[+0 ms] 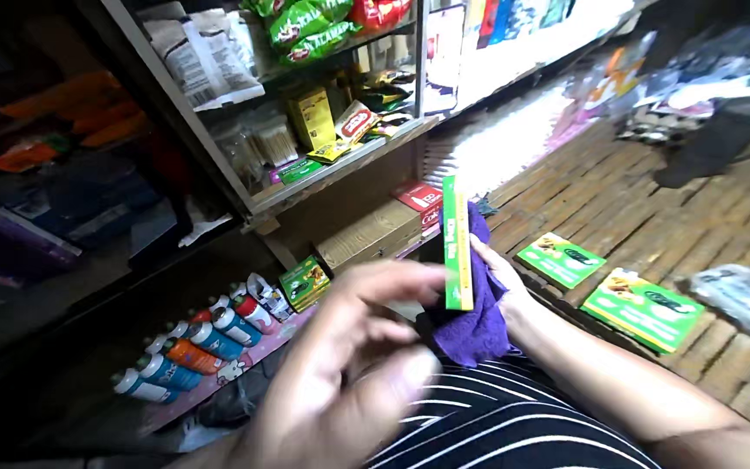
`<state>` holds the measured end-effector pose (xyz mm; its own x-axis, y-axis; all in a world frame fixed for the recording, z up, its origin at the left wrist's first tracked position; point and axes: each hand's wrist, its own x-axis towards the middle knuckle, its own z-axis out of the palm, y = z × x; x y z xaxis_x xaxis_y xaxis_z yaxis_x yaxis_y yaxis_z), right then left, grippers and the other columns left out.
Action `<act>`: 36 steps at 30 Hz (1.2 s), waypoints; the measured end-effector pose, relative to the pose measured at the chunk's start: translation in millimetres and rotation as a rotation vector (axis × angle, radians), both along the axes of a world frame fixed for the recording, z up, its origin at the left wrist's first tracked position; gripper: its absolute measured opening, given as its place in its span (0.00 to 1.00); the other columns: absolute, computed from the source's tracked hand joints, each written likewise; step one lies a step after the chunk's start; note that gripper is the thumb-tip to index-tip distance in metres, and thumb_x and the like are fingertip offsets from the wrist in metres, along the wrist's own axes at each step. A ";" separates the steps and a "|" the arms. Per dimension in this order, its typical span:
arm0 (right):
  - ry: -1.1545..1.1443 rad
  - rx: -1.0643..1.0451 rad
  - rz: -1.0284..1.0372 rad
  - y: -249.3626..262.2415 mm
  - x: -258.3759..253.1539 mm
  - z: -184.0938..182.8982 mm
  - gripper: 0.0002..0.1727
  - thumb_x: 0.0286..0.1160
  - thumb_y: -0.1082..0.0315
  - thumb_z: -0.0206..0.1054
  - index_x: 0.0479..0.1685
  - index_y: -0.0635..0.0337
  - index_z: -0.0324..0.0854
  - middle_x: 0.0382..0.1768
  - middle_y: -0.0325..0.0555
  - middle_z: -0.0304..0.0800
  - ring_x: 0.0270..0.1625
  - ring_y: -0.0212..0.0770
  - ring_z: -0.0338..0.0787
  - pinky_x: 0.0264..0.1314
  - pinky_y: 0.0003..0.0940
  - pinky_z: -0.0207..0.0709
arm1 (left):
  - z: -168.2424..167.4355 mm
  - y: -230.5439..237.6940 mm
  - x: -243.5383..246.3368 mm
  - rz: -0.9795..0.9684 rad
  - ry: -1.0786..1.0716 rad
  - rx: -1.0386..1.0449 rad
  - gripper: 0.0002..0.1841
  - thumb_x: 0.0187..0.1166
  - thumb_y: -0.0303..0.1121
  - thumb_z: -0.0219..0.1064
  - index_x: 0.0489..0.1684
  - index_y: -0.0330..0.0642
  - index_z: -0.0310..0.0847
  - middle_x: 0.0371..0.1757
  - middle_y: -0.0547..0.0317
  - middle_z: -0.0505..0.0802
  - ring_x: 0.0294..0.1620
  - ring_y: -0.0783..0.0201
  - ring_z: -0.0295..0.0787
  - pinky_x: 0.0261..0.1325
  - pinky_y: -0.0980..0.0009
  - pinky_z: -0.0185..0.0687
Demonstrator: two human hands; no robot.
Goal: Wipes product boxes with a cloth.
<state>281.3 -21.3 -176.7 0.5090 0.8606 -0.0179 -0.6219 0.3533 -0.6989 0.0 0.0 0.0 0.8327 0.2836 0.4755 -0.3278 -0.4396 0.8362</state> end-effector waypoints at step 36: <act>-1.571 0.315 -0.389 39.8 -49.5 -14.6 0.24 0.86 0.50 0.56 0.63 0.59 0.84 0.70 0.59 0.84 0.80 0.54 0.77 0.85 0.56 0.64 | -140.3 61.7 5.8 0.668 0.099 0.134 0.22 0.76 0.39 0.70 0.57 0.27 0.83 0.46 0.56 0.95 0.49 0.76 0.92 0.58 0.75 0.88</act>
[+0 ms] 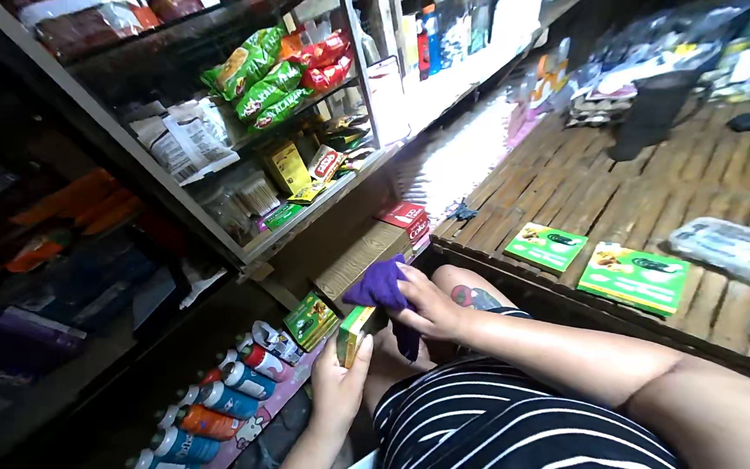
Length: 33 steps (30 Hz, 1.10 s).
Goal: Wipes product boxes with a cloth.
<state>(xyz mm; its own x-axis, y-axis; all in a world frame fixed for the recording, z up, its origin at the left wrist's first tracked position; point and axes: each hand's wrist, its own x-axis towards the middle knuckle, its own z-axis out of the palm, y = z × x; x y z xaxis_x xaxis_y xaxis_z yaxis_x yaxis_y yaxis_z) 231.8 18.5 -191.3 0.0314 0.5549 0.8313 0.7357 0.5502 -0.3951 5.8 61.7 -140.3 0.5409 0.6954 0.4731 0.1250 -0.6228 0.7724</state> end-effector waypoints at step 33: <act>1.028 -0.449 0.528 -31.4 -31.3 -5.6 0.41 0.77 0.67 0.65 0.87 0.65 0.45 0.68 0.45 0.81 0.65 0.27 0.87 0.69 0.27 0.82 | 26.4 -18.7 -5.0 -0.041 -0.275 -0.416 0.19 0.75 0.25 0.64 0.63 0.27 0.73 0.47 0.51 0.94 0.46 0.64 0.95 0.53 0.66 0.93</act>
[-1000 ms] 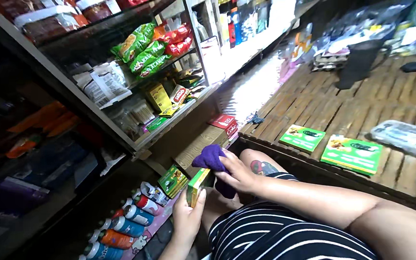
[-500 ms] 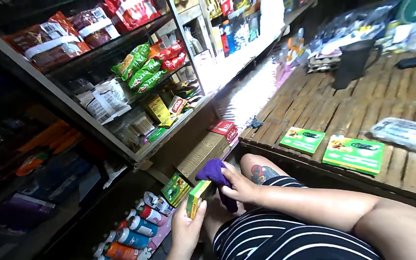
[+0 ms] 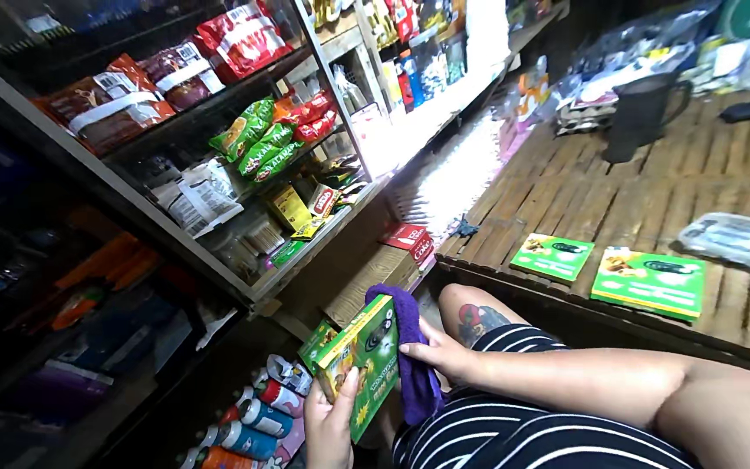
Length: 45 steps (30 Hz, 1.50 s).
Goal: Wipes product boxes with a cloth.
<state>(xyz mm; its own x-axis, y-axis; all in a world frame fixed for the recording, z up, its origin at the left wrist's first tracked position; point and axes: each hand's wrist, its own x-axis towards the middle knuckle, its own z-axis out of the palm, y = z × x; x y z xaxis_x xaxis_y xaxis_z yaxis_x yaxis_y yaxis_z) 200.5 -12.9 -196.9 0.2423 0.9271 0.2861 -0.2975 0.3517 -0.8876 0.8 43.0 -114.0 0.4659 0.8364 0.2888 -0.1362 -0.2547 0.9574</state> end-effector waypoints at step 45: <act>0.609 -0.242 0.034 17.6 5.3 -14.0 0.30 0.87 0.66 0.60 0.84 0.51 0.52 0.52 0.53 0.92 0.52 0.46 0.96 0.56 0.43 0.91 | -18.9 5.3 11.4 -0.096 -0.014 -0.181 0.18 0.86 0.33 0.56 0.65 0.29 0.71 0.53 0.49 0.92 0.54 0.63 0.92 0.62 0.65 0.88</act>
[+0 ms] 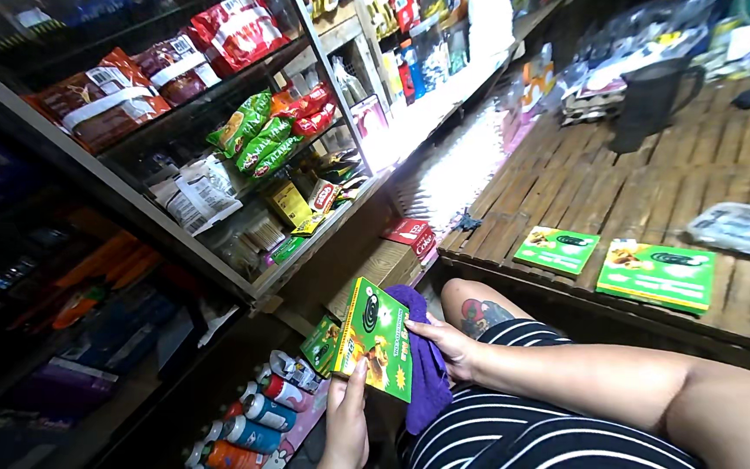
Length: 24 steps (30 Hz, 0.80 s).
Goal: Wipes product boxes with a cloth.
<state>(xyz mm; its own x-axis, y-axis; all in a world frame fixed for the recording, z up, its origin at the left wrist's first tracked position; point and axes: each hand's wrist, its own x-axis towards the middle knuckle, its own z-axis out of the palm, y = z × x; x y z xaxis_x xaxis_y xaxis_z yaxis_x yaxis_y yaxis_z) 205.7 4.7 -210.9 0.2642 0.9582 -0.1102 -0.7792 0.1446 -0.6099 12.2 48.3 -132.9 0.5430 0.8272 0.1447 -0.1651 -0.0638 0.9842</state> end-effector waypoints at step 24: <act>-0.404 0.209 -0.172 -14.8 24.3 23.8 0.41 0.74 0.70 0.71 0.85 0.59 0.49 0.55 0.48 0.90 0.52 0.39 0.95 0.58 0.38 0.91 | 6.8 -7.5 -2.6 -0.179 0.212 -0.060 0.30 0.74 0.30 0.71 0.74 0.29 0.65 0.54 0.49 0.93 0.53 0.63 0.94 0.60 0.66 0.90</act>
